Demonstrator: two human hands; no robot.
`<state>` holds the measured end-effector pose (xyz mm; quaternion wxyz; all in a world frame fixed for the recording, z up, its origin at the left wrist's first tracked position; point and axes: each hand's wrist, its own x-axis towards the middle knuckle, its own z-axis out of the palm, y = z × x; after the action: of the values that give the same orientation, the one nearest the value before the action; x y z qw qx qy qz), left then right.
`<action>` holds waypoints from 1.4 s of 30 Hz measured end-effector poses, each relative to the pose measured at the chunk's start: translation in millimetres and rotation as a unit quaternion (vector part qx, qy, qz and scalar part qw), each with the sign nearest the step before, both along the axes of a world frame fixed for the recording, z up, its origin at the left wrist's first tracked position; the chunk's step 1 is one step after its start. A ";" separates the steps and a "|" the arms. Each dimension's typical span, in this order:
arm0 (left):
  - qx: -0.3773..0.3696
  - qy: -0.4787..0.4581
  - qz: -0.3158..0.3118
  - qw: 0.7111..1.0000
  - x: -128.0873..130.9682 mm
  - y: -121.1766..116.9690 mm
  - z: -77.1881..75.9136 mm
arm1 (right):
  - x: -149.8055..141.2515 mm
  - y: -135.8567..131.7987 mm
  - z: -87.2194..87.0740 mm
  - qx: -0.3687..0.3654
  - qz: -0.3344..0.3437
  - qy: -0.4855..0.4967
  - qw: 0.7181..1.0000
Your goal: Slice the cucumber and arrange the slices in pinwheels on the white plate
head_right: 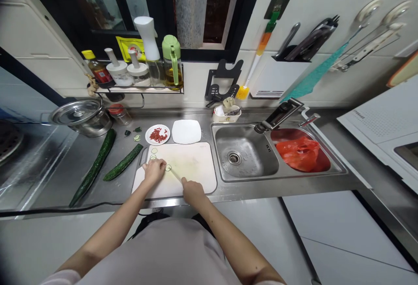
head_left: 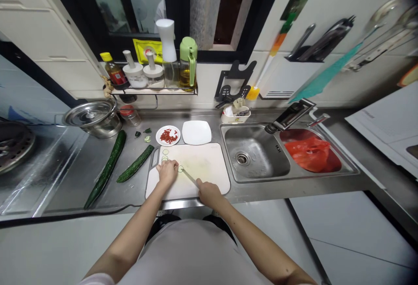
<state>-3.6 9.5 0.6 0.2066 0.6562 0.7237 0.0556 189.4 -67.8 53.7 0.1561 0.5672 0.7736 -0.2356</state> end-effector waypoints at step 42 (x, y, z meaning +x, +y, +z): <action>0.003 -0.018 0.005 1.000 -0.7 -3.9 -0.4 | -17.9 25.6 12.4 0.007 0.056 -0.039 0.998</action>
<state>-4.3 5.6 0.2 0.2177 0.6519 0.7230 0.0706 171.5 -42.2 66.1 0.1951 0.5327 0.7993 -0.1984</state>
